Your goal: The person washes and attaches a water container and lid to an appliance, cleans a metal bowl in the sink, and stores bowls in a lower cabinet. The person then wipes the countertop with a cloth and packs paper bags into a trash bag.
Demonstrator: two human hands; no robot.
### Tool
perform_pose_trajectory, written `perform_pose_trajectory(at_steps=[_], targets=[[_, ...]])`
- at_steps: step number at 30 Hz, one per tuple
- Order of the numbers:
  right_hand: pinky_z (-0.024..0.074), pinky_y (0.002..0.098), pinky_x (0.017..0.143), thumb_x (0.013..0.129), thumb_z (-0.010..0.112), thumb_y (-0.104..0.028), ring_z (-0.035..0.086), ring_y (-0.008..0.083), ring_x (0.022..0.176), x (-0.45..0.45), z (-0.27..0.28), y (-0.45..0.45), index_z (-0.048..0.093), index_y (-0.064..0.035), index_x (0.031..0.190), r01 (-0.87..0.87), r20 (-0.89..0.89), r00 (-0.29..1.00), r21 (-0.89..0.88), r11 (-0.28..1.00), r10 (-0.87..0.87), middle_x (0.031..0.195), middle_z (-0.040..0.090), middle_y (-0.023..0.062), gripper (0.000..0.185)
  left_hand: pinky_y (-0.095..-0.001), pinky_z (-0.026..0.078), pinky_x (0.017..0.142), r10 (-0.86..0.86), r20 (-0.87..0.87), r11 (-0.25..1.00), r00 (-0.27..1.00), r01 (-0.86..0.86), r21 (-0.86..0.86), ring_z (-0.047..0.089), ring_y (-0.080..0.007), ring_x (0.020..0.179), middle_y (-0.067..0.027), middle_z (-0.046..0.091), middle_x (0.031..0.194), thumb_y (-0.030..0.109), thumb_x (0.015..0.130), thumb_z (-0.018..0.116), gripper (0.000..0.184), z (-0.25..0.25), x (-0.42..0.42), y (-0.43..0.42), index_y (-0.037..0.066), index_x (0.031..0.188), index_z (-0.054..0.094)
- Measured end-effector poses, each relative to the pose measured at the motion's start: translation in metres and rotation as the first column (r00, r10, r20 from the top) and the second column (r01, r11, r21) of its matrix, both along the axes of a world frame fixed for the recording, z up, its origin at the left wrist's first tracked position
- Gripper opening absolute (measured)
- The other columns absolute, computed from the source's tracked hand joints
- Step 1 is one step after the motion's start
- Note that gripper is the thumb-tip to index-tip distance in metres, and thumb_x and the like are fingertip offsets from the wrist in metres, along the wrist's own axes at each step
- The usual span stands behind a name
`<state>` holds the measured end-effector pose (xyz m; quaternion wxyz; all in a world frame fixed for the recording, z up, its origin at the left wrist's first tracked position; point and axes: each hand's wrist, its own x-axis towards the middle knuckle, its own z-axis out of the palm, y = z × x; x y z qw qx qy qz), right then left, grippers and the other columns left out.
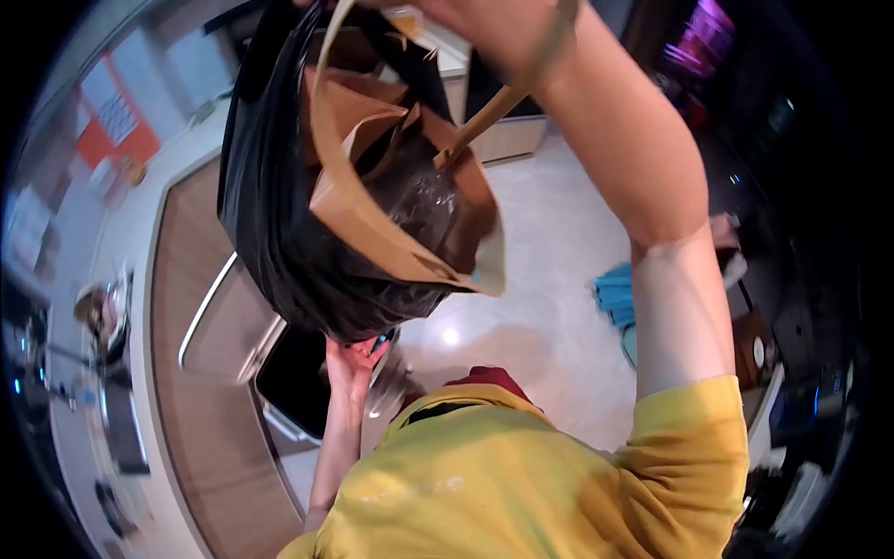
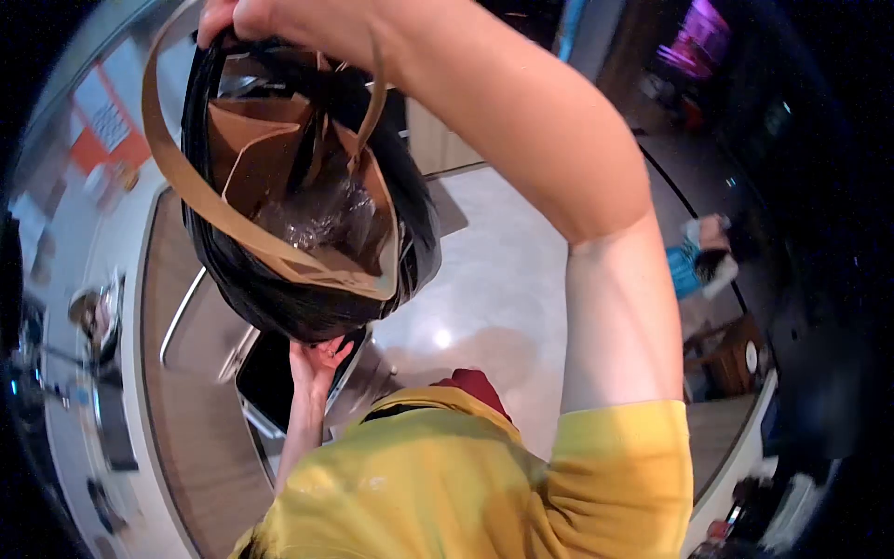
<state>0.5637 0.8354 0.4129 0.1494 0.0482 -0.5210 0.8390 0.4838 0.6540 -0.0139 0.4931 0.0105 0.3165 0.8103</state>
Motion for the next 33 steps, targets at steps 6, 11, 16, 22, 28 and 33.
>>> perform_pose_trajectory(at_steps=[6,11,16,22,28,33], targets=[[0.0226,0.0211,0.035,0.071,0.047,0.004,0.022,0.0080,0.038,0.048,-0.014,0.110,0.028,-0.0110,0.058,0.084,0.078,0.995,-0.213,0.973,-0.069,0.051,0.024,-0.0026,0.028,-0.0449,0.043,0.079,-0.215,0.057,0.961,0.975,0.221,-0.164,0.053,-0.0243,0.095,-0.0088,0.057,0.103,0.044,0.083,0.043,0.042,-0.005,0.029,0.088,0.011,0.108,0.050],[0.0231,0.0194,0.037,0.076,0.044,0.004,0.022,0.0063,0.040,0.138,-0.026,0.209,0.030,-0.0097,0.066,0.145,0.099,0.988,-0.302,0.942,-0.120,0.054,0.027,-0.0043,0.022,-0.0461,0.042,0.083,-0.343,0.070,0.911,0.937,0.350,-0.216,0.055,-0.0249,0.092,-0.0111,0.059,0.095,0.037,0.084,0.042,0.037,-0.018,0.071,0.176,0.006,0.103,0.052],[0.0221,0.0200,0.040,0.082,0.046,0.000,0.025,0.0053,0.046,0.176,-0.030,0.293,0.029,0.0113,0.113,0.366,0.128,0.929,-0.200,0.909,-0.346,0.057,0.027,-0.0032,0.037,-0.0418,0.048,0.075,-0.366,0.155,0.884,0.918,0.395,-0.249,0.055,-0.0183,0.069,-0.0059,0.056,0.072,0.033,0.082,0.050,0.025,-0.030,0.121,0.278,0.008,0.085,0.053],[0.0206,0.0213,0.041,0.086,0.038,-0.004,0.022,0.0054,0.043,0.231,-0.026,0.374,0.035,0.0177,0.104,0.246,0.076,0.969,-0.294,0.923,-0.234,0.055,0.022,-0.0034,0.028,-0.0378,0.047,0.070,-0.435,0.131,0.876,0.891,0.452,-0.166,0.054,-0.0137,0.068,-0.0009,0.057,0.075,0.045,0.079,0.052,0.034,-0.023,0.177,0.350,0.012,0.088,0.054],[0.0199,0.0219,0.040,0.086,0.039,-0.007,0.021,0.0061,0.042,0.217,-0.053,0.416,0.034,0.0191,0.106,0.106,0.020,0.994,-0.490,0.865,-0.110,0.054,0.022,-0.0031,0.033,-0.0384,0.047,0.071,-0.368,0.151,0.869,0.918,0.397,-0.295,0.055,-0.0161,0.071,-0.0031,0.058,0.075,0.043,0.080,0.050,0.035,-0.012,0.178,0.374,0.010,0.089,0.054],[0.0167,0.0207,0.035,0.088,0.040,-0.013,0.019,0.0047,0.036,0.193,-0.099,0.444,0.045,0.0119,0.098,0.043,0.088,0.996,-0.632,0.774,0.017,0.046,0.022,-0.0063,0.027,-0.0393,0.043,0.068,-0.168,0.322,0.919,0.932,0.266,-0.292,0.051,-0.0193,0.082,-0.0040,0.056,0.091,0.039,0.081,0.047,0.031,-0.098,0.154,0.396,0.013,0.097,0.053]])
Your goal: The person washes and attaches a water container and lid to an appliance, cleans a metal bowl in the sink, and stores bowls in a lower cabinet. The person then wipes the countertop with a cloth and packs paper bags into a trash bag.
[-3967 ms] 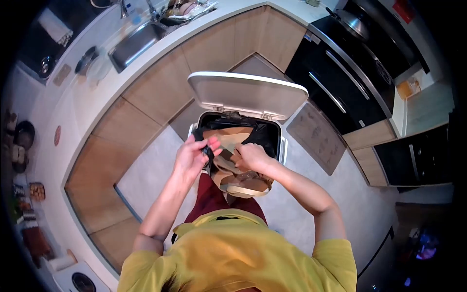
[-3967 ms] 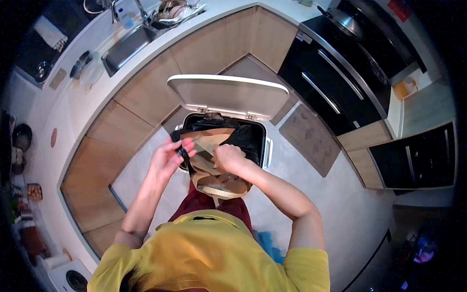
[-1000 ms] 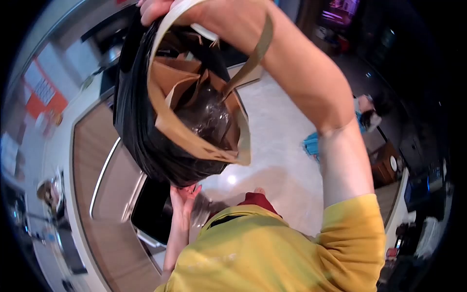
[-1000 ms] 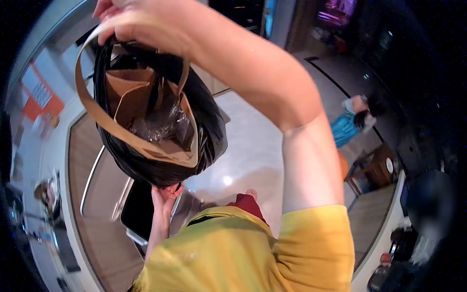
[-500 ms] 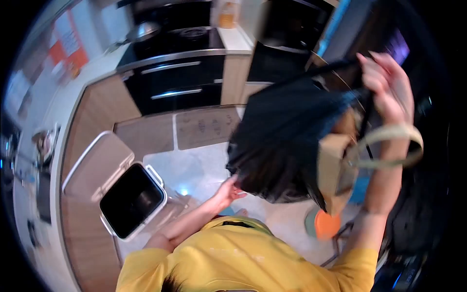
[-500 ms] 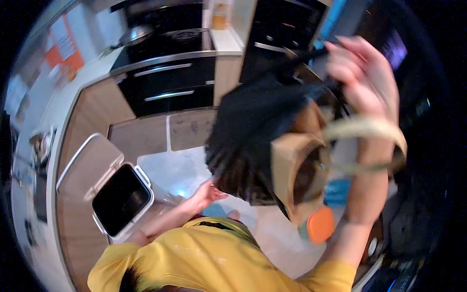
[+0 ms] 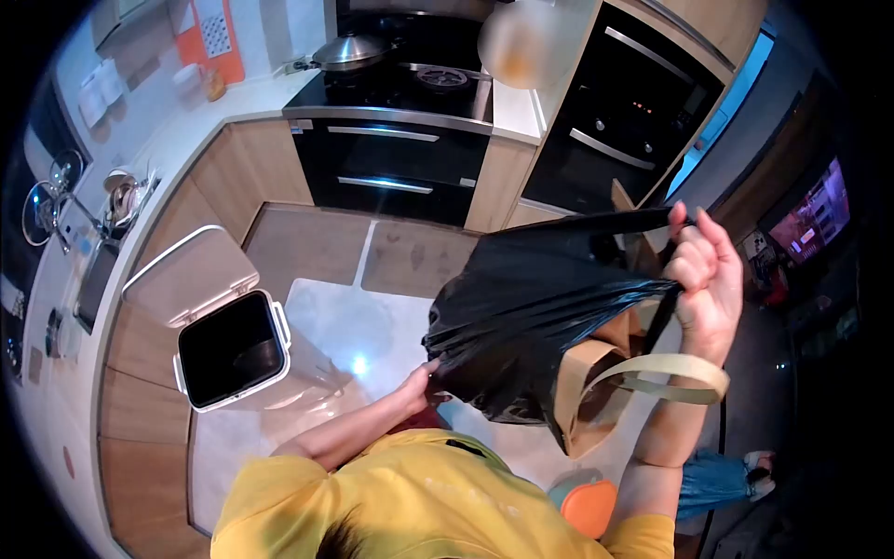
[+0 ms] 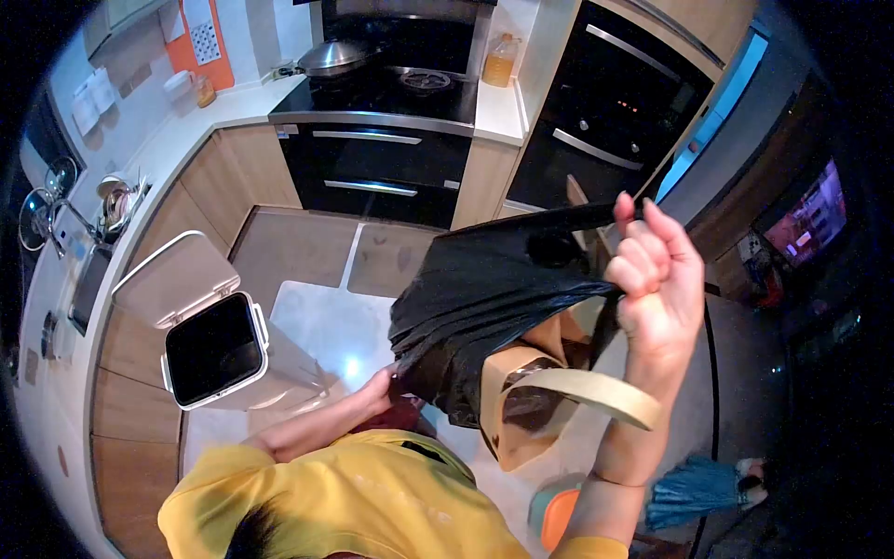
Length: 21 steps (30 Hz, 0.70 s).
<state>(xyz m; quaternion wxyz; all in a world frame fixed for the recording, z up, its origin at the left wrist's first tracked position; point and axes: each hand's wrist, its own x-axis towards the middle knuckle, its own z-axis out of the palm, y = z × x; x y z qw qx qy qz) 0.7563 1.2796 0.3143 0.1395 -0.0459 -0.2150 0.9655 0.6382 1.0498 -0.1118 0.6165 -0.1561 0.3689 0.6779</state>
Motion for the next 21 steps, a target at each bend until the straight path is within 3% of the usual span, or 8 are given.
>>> perform_pose_trajectory(at_steps=[3,7,11,16,21], targets=[[0.0162,0.0206,0.034,0.089,0.040,-0.017,0.017,0.0046,0.034,-0.013,-0.019,0.012,0.050,0.0058,0.093,-0.012,0.061,0.998,0.010,1.000,0.011,0.044,0.022,-0.0068,0.025,-0.0395,0.041,0.066,0.074,-0.100,0.991,0.992,-0.085,-0.106,0.051,-0.0208,0.082,-0.0043,0.056,0.094,0.040,0.082,0.046,0.032,0.037,-0.008,0.007,0.013,0.098,0.053],[0.0170,0.0216,0.035,0.089,0.039,-0.016,0.018,0.0057,0.034,-0.037,-0.035,0.044,0.050,0.0013,0.087,-0.033,0.101,0.994,0.022,0.999,0.031,0.043,0.023,-0.0063,0.021,-0.0385,0.040,0.061,0.159,-0.066,0.975,0.985,-0.168,-0.148,0.049,-0.0205,0.086,-0.0039,0.056,0.094,0.039,0.083,0.044,0.031,0.027,-0.024,0.029,0.014,0.100,0.051],[0.0190,0.0212,0.036,0.088,0.038,-0.013,0.020,0.0058,0.035,-0.059,-0.050,0.084,0.050,0.0008,0.086,-0.024,0.123,0.992,-0.005,1.000,0.025,0.044,0.024,-0.0060,0.018,-0.0382,0.041,0.062,0.100,-0.080,0.982,0.992,-0.111,-0.155,0.048,-0.0193,0.088,-0.0031,0.055,0.098,0.037,0.083,0.043,0.031,0.018,-0.045,0.065,0.015,0.103,0.049],[0.0213,0.0214,0.038,0.084,0.039,-0.008,0.022,0.0054,0.037,-0.090,-0.071,0.152,0.051,0.0012,0.085,0.030,0.137,0.990,0.024,0.999,-0.033,0.046,0.025,-0.0066,0.015,-0.0436,0.042,0.076,-0.007,-0.117,0.990,0.993,-0.010,-0.141,0.050,-0.0217,0.100,-0.0046,0.054,0.109,0.037,0.084,0.039,0.037,-0.014,-0.081,0.141,0.015,0.113,0.045],[0.0210,0.0223,0.041,0.084,0.039,-0.009,0.021,0.0062,0.040,-0.088,-0.095,0.216,0.047,0.0032,0.091,0.159,0.123,0.981,-0.041,0.987,-0.152,0.051,0.025,-0.0052,0.017,-0.0460,0.043,0.075,-0.251,-0.056,0.967,0.966,0.248,-0.051,0.051,-0.0206,0.098,-0.0034,0.056,0.106,0.033,0.082,0.038,0.034,-0.061,-0.134,0.222,0.016,0.110,0.047]])
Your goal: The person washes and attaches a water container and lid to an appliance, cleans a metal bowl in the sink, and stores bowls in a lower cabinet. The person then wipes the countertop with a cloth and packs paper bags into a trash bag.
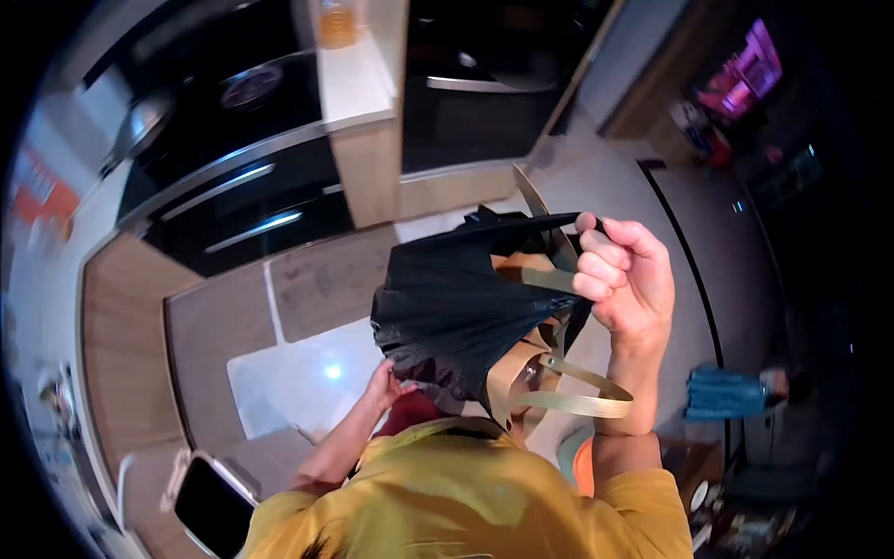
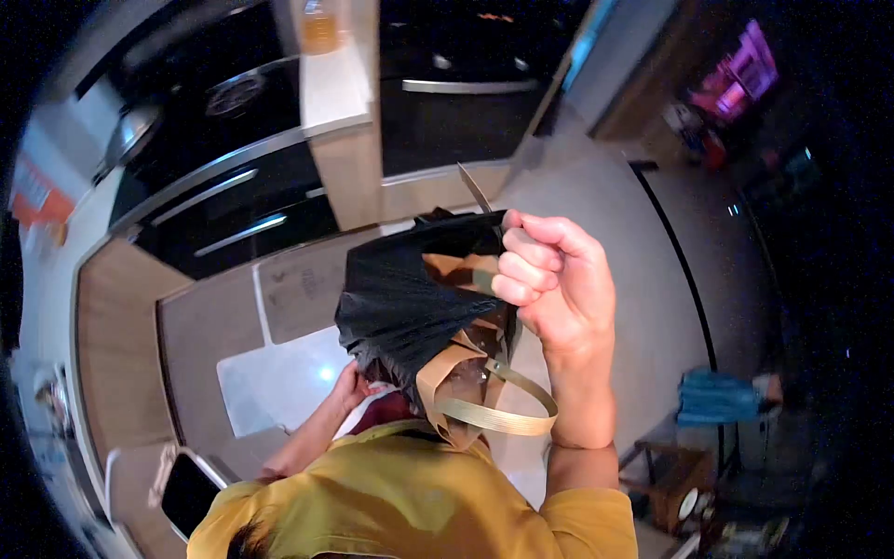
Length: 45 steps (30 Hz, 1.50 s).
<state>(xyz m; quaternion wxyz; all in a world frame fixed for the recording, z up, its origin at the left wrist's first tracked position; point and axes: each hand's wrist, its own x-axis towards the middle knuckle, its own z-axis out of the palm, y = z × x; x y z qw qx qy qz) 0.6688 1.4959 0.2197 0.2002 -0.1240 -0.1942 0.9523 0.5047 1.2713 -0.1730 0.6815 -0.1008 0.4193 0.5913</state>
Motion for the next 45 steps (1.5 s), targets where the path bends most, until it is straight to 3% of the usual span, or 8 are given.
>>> perform_pose_trajectory(at_steps=[4,6,9,12,22,24,35,45], targets=[[0.0204,0.0219,0.041,0.082,0.040,-0.006,0.020,0.0058,0.040,-0.003,-0.025,0.020,0.048,0.0027,0.090,0.194,0.071,0.979,-0.066,0.979,-0.190,0.050,0.024,-0.0060,0.014,-0.0461,0.043,0.076,-0.143,0.041,0.988,0.989,0.140,0.072,0.055,-0.0168,0.085,0.0011,0.061,0.083,0.038,0.081,0.045,0.030,-0.063,-0.050,0.046,0.017,0.099,0.056],[0.0197,0.0217,0.041,0.079,0.042,-0.003,0.020,0.0052,0.040,-0.007,-0.037,0.042,0.048,0.0023,0.088,0.228,0.106,0.968,0.008,0.974,-0.227,0.049,0.023,-0.0067,0.012,-0.0473,0.043,0.075,-0.145,0.026,0.987,0.989,0.147,-0.058,0.051,-0.0207,0.095,-0.0065,0.055,0.107,0.050,0.081,0.044,0.046,-0.041,-0.055,0.086,0.015,0.112,0.048],[0.0197,0.0215,0.040,0.077,0.044,-0.001,0.020,0.0051,0.039,-0.004,-0.049,0.071,0.048,0.0002,0.084,0.296,0.169,0.940,0.026,0.955,-0.296,0.048,0.023,-0.0070,0.008,-0.0446,0.046,0.075,-0.119,-0.255,0.979,0.960,0.070,-0.194,0.047,-0.0257,0.103,-0.0134,0.034,0.127,0.050,0.080,0.049,0.068,-0.035,-0.054,0.117,0.014,0.131,0.023],[0.0196,0.0227,0.038,0.074,0.048,-0.001,0.021,0.0060,0.037,0.002,-0.075,0.098,0.045,-0.0064,0.074,0.382,0.281,0.880,0.062,0.922,-0.384,0.046,0.024,-0.0069,0.006,-0.0395,0.046,0.069,-0.147,-0.497,0.973,0.855,0.034,-0.230,0.047,-0.0224,0.095,-0.0093,0.046,0.109,0.045,0.080,0.052,0.058,-0.049,-0.057,0.103,0.014,0.126,0.033],[0.0209,0.0234,0.039,0.075,0.047,-0.001,0.021,0.0073,0.037,0.011,-0.141,0.168,0.039,-0.0080,0.068,0.555,0.365,0.760,0.064,0.829,-0.538,0.046,0.023,-0.0057,0.012,-0.0363,0.044,0.051,0.140,-0.076,0.721,0.987,-0.154,-0.675,0.052,-0.0216,0.058,-0.0102,0.053,0.066,0.026,0.087,0.041,0.023,-0.122,-0.121,-0.029,0.004,0.090,0.045],[0.0205,0.0234,0.039,0.075,0.047,-0.001,0.020,0.0072,0.038,0.010,-0.153,0.181,0.038,-0.0085,0.067,0.633,0.387,0.693,0.077,0.770,-0.608,0.046,0.023,-0.0056,0.014,-0.0356,0.045,0.052,-0.029,-0.222,0.706,0.975,-0.137,-0.695,0.053,-0.0211,0.059,-0.0108,0.054,0.070,0.024,0.088,0.041,0.020,-0.090,-0.136,0.016,0.004,0.090,0.046],[0.0193,0.0235,0.039,0.077,0.046,-0.004,0.022,0.0077,0.039,-0.020,-0.190,0.174,0.036,-0.0108,0.060,0.886,0.525,0.307,0.146,0.439,-0.794,0.047,0.025,-0.0052,0.021,-0.0300,0.045,0.055,-0.596,-0.537,0.802,0.597,0.408,-0.437,0.057,-0.0140,0.065,-0.0019,0.060,0.075,0.018,0.079,0.051,0.009,-0.125,-0.331,0.282,0.015,0.088,0.053],[0.0228,0.0223,0.044,0.080,0.047,-0.009,0.023,0.0062,0.040,-0.029,-0.175,0.151,0.034,-0.0141,0.059,0.953,0.364,0.217,0.122,0.277,-0.906,0.047,0.026,-0.0072,0.025,-0.0297,0.048,0.062,-0.696,-0.551,0.625,0.460,0.766,-0.150,0.059,-0.0171,0.075,-0.0083,0.060,0.088,0.019,0.083,0.053,0.030,-0.059,-0.194,0.391,0.009,0.110,0.048]])
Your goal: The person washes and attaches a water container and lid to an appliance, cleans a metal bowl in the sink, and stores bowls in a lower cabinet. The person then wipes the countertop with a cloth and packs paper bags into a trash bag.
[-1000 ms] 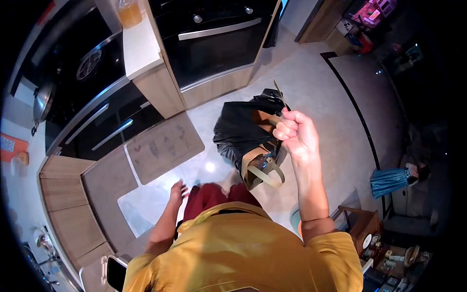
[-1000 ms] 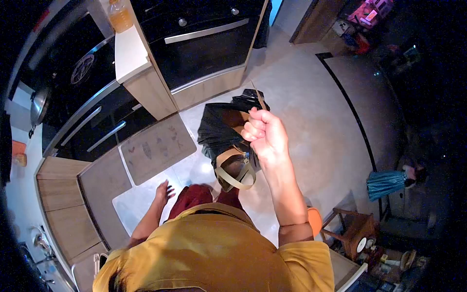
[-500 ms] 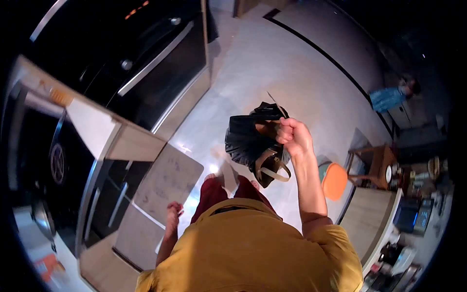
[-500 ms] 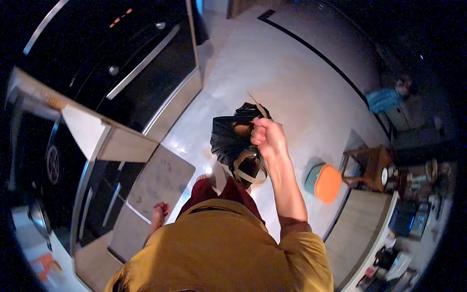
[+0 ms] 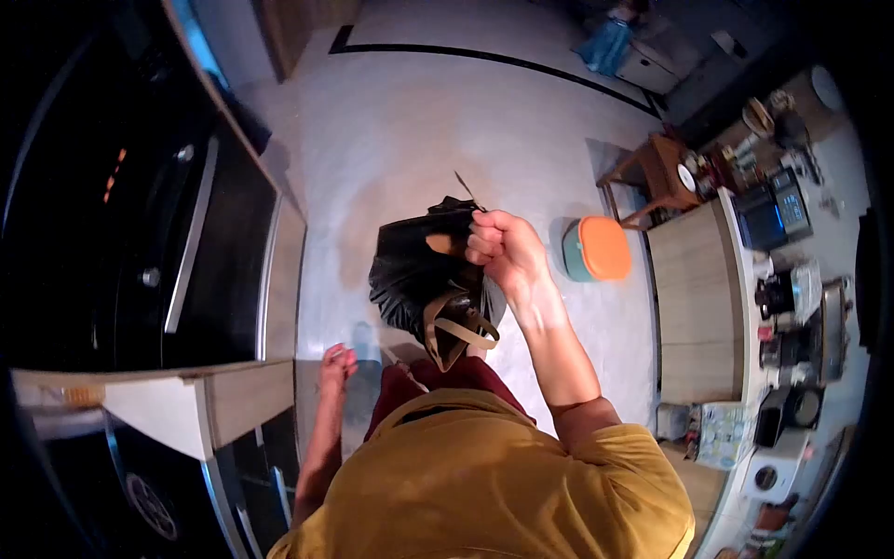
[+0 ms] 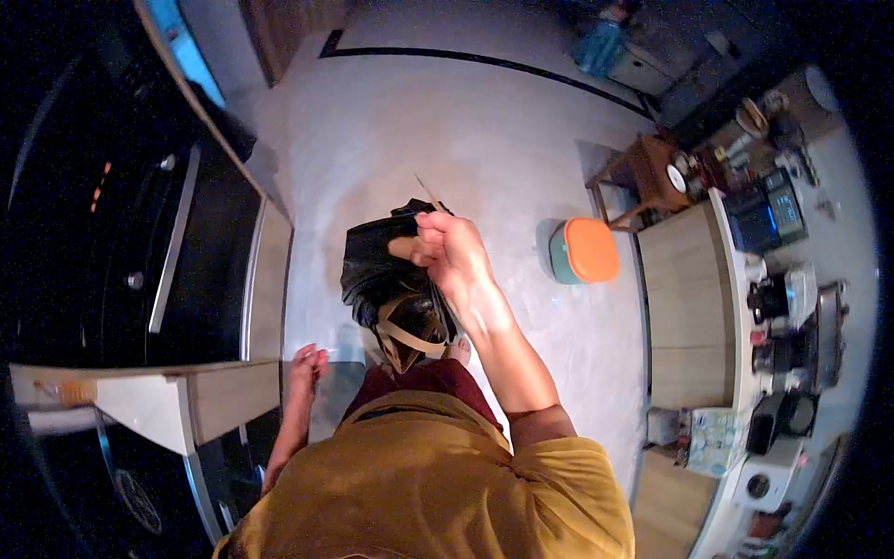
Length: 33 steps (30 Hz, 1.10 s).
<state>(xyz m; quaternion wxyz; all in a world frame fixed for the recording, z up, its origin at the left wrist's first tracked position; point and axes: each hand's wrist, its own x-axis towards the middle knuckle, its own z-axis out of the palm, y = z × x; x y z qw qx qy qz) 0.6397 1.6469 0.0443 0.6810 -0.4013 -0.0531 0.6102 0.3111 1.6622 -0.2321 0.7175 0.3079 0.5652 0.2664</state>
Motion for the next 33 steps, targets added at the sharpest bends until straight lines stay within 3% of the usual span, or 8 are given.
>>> perform_pose_trajectory(at_steps=[4,6,7,11,25,27,30,33], targets=[[0.0211,0.0232,0.044,0.079,0.048,-0.008,0.022,0.0064,0.040,-0.002,0.004,-0.014,0.031,-0.0148,0.057,0.119,-0.030,0.993,0.010,0.993,-0.118,0.047,0.025,-0.0071,0.029,-0.0437,0.045,0.081,-0.285,0.481,0.912,0.829,0.389,-0.130,0.048,-0.0290,0.104,-0.0164,0.043,0.120,0.026,0.087,0.045,0.047,0.006,0.060,-0.005,0.007,0.127,0.027],[0.0207,0.0230,0.044,0.079,0.048,-0.007,0.022,0.0061,0.041,0.008,0.007,-0.026,0.030,-0.0147,0.057,0.206,-0.051,0.978,0.042,0.978,-0.204,0.047,0.024,-0.0071,0.029,-0.0404,0.045,0.081,-0.500,0.323,0.861,0.804,0.502,0.084,0.053,-0.0278,0.097,-0.0173,0.052,0.108,0.032,0.090,0.037,0.043,0.030,0.100,-0.012,0.004,0.123,0.034],[0.0202,0.0225,0.044,0.079,0.047,-0.007,0.022,0.0059,0.041,0.014,0.009,-0.031,0.030,-0.0144,0.056,0.210,-0.069,0.976,0.064,0.976,-0.205,0.048,0.024,-0.0070,0.029,-0.0373,0.045,0.080,-0.315,0.478,0.846,0.820,0.471,-0.249,0.055,-0.0270,0.094,-0.0169,0.056,0.102,0.035,0.089,0.040,0.045,0.071,0.117,-0.006,0.001,0.118,0.039],[0.0216,0.0235,0.043,0.077,0.049,-0.006,0.022,0.0073,0.043,0.044,0.015,-0.044,0.031,-0.0135,0.056,0.287,-0.102,0.955,0.071,0.955,-0.279,0.050,0.025,-0.0060,0.028,-0.0380,0.045,0.077,-0.461,0.523,0.734,0.717,0.639,-0.231,0.057,-0.0255,0.089,-0.0157,0.058,0.096,0.034,0.091,0.037,0.043,0.108,0.157,0.017,-0.002,0.113,0.042],[0.0178,0.0233,0.041,0.078,0.047,-0.007,0.020,0.0071,0.040,0.200,-0.041,-0.027,0.039,-0.0099,0.063,0.635,-0.047,0.752,-0.216,0.741,-0.658,0.049,0.024,-0.0055,0.017,-0.0318,0.046,0.067,-0.619,-0.235,0.782,0.749,0.616,-0.097,0.056,-0.0162,0.078,-0.0051,0.058,0.088,0.024,0.078,0.059,0.038,0.007,0.169,0.176,0.008,0.111,0.047],[0.0180,0.0237,0.041,0.076,0.047,-0.006,0.020,0.0073,0.040,0.225,-0.052,-0.028,0.043,-0.0067,0.071,0.651,-0.073,0.737,-0.188,0.735,-0.671,0.049,0.026,-0.0052,0.006,-0.0332,0.046,0.056,-0.556,0.269,0.716,0.786,0.618,-0.325,0.055,-0.0165,0.065,-0.0038,0.057,0.073,0.022,0.080,0.055,0.016,-0.085,0.092,0.234,0.010,0.091,0.056],[0.0177,0.0237,0.041,0.075,0.046,-0.006,0.020,0.0074,0.040,0.266,-0.058,-0.020,0.046,-0.0055,0.073,0.739,-0.029,0.653,-0.198,0.644,-0.757,0.049,0.026,-0.0052,0.002,-0.0330,0.045,0.053,-0.695,-0.350,0.719,0.628,0.606,-0.342,0.054,-0.0166,0.062,-0.0035,0.056,0.070,0.022,0.079,0.054,0.014,-0.074,0.095,0.246,0.011,0.087,0.055],[0.0185,0.0231,0.041,0.073,0.046,-0.004,0.021,0.0073,0.039,0.310,-0.076,-0.011,0.046,-0.0054,0.074,0.802,-0.009,0.558,-0.252,0.542,-0.830,0.049,0.028,-0.0054,0.001,-0.0328,0.044,0.049,-0.765,-0.470,0.625,0.439,0.680,-0.382,0.053,-0.0168,0.060,-0.0031,0.055,0.068,0.022,0.079,0.053,0.012,-0.049,0.161,0.281,0.011,0.083,0.055]])
